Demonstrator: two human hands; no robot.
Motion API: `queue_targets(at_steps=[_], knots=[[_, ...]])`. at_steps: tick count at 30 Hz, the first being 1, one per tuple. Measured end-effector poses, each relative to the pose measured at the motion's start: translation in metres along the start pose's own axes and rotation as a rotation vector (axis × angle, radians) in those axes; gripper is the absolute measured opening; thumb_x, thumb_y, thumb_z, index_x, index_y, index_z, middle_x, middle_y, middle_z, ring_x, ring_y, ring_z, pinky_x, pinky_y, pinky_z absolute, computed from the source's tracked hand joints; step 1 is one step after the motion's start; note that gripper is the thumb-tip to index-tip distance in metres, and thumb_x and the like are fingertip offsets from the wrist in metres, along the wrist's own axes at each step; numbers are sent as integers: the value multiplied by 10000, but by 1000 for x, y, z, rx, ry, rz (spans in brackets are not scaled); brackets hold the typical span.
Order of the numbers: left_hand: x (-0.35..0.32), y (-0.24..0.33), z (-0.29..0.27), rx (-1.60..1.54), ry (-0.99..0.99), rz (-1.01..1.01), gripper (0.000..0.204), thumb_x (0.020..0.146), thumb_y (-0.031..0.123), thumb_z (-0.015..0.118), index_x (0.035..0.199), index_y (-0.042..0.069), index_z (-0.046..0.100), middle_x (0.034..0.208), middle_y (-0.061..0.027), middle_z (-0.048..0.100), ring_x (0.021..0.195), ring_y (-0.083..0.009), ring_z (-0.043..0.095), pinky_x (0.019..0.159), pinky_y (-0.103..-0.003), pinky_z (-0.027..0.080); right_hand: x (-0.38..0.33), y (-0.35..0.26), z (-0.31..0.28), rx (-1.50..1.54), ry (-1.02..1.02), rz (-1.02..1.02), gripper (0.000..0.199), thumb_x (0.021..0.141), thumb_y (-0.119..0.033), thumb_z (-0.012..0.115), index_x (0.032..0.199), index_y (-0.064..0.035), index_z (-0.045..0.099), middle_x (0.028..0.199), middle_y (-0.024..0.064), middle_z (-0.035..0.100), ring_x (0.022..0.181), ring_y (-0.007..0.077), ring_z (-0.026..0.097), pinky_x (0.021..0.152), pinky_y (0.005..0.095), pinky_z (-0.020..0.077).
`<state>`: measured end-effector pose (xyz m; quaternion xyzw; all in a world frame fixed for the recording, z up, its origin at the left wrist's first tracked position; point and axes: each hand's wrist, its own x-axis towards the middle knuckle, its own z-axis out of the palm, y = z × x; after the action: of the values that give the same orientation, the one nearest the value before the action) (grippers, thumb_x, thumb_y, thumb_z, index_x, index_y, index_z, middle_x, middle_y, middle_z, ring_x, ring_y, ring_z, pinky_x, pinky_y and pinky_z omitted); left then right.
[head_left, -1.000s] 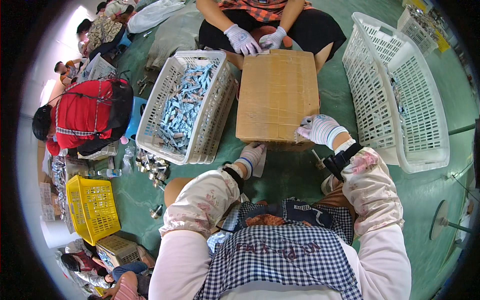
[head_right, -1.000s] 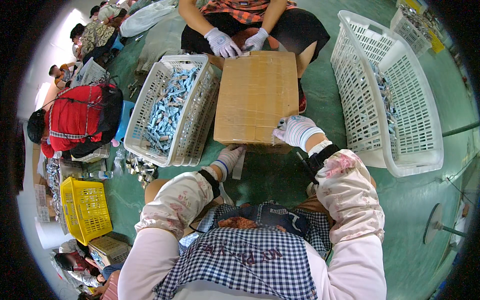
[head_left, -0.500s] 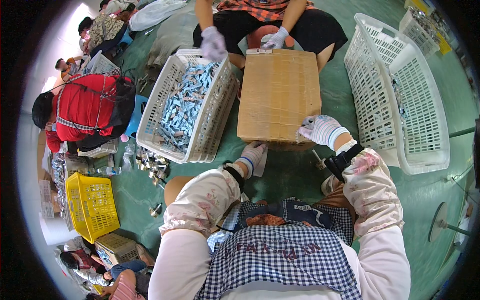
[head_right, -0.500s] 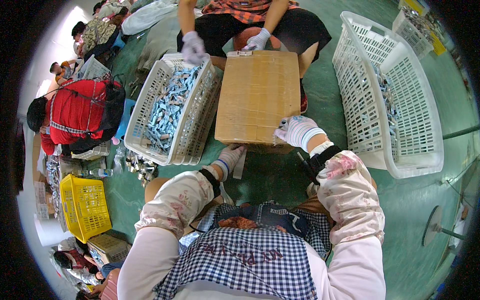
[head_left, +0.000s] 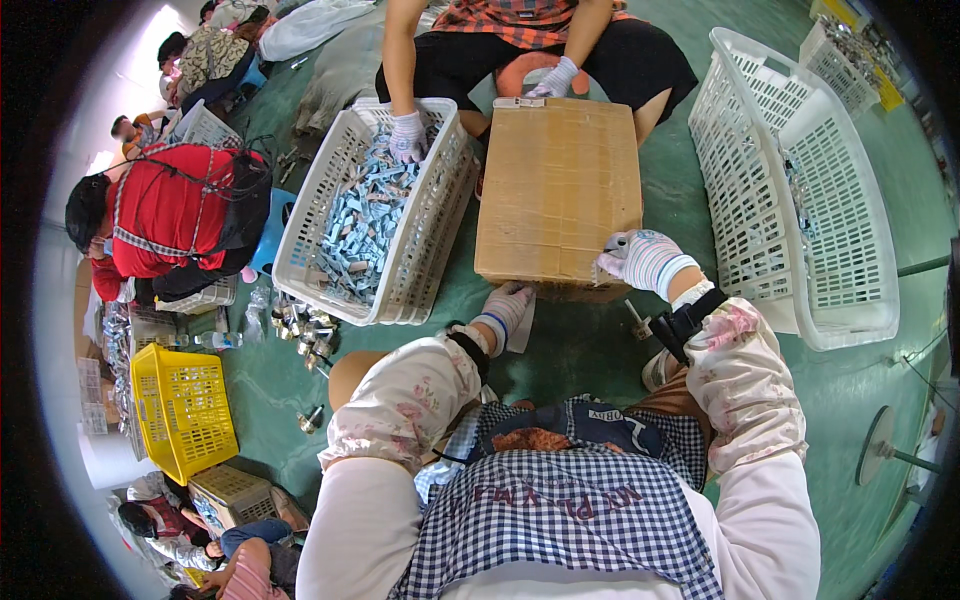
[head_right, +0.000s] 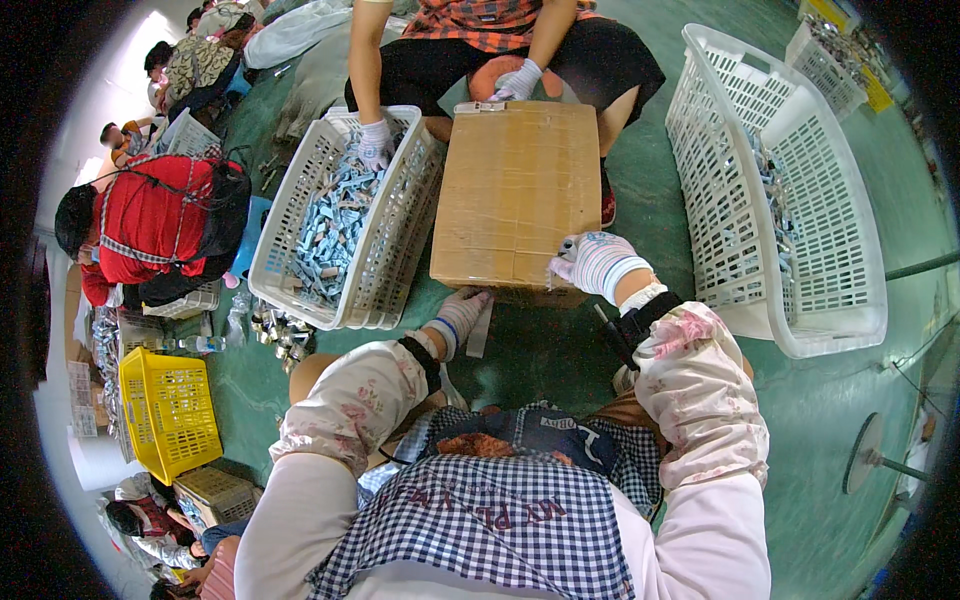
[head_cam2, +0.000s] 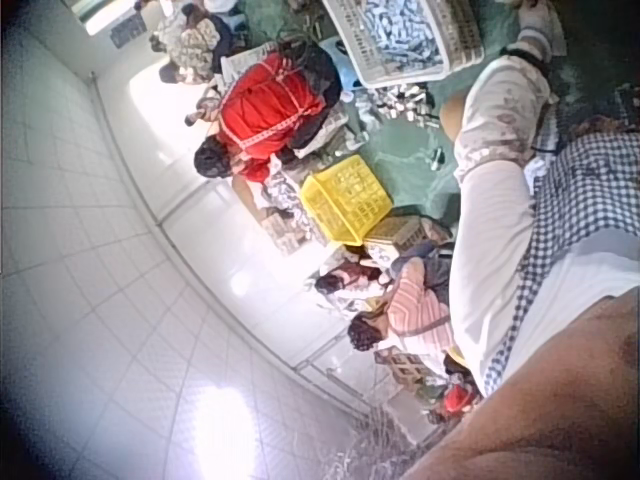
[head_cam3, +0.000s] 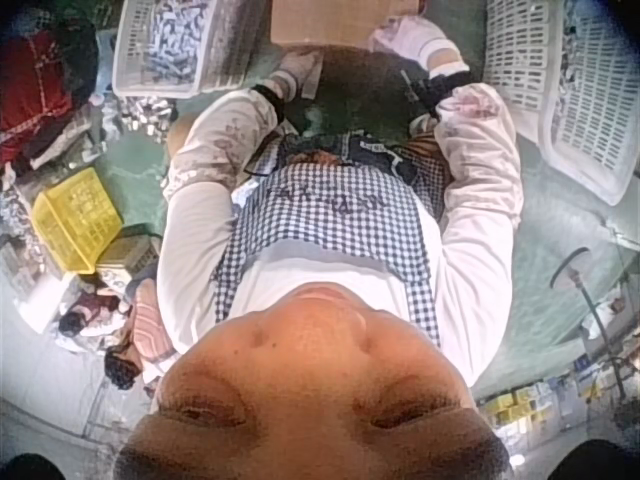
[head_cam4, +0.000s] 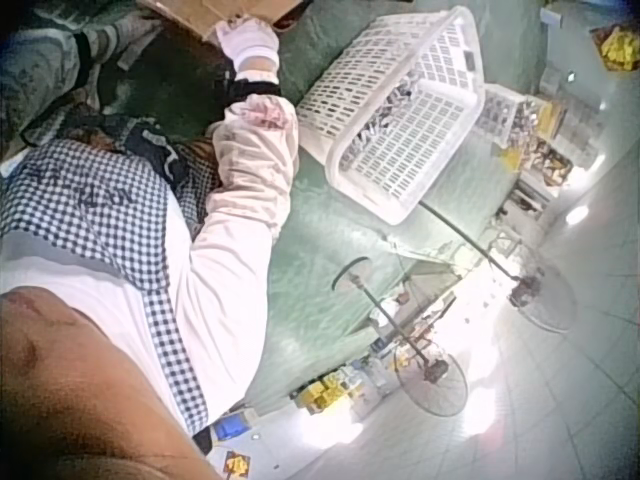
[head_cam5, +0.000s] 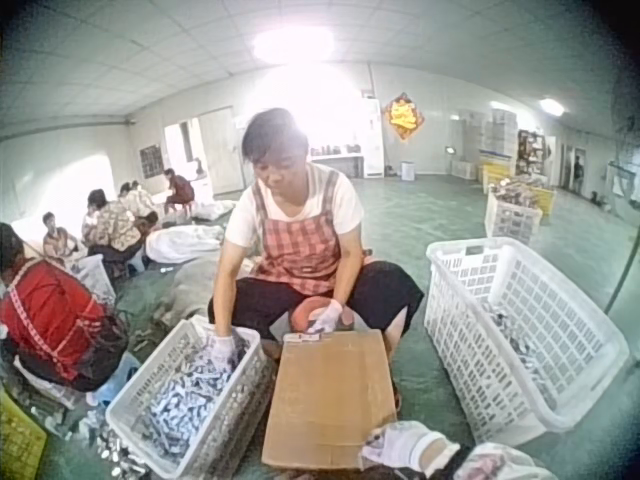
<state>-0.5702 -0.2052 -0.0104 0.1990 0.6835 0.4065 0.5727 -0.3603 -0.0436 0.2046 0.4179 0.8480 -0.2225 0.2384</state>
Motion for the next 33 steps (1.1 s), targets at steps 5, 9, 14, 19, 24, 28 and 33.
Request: queue_targets(at_steps=[5,9,14,19,24,28,33], knots=[[-2,-4,-4,97,10,25,299,959,181,580,1220,36,601,1035,-51,673,865,-163,618,768,-289,504,3,4,10,11,20,-13,643,939,-552,408,1316,-53,555,1262,180,609,1175,331,575,1029,390,426],[-16,14,3,99,-14,4,305,961,175,574,1230,33,602,1068,-57,672,923,-168,611,833,-281,485,-1,6,14,47,119,-53,507,936,-489,476,1164,-63,629,1010,193,693,974,363,649,881,420,496],[-12,1,-2,40,-12,40,294,960,172,573,1215,32,615,1076,-49,670,944,-163,603,858,-277,473,0,3,14,40,121,-62,518,934,-496,471,1163,-59,626,1017,198,690,976,369,647,884,422,495],[-13,6,2,22,-20,24,294,957,170,580,1209,23,617,1078,-48,669,949,-162,602,861,-272,471,0,5,14,35,115,-45,533,930,-504,468,1172,-55,622,1035,204,685,994,374,640,898,421,490],[-11,12,2,54,-18,-23,308,962,151,562,1229,2,596,1143,-88,658,1038,-184,599,939,-260,442,0,4,9,44,93,-41,536,923,-508,478,1174,-58,626,1047,208,682,1011,370,634,911,418,483],[-9,11,2,68,-47,45,320,964,166,563,1244,15,592,1129,-69,650,995,-179,584,908,-281,447,0,4,7,53,99,-24,541,917,-514,484,1167,-56,631,1053,209,680,1015,369,632,914,418,481],[-2,5,-1,133,-30,52,323,962,166,566,1246,15,591,1122,-68,652,987,-180,585,901,-283,451,1,4,6,61,99,-26,550,916,-516,483,1170,-51,629,1059,213,677,1019,370,630,915,416,481]])
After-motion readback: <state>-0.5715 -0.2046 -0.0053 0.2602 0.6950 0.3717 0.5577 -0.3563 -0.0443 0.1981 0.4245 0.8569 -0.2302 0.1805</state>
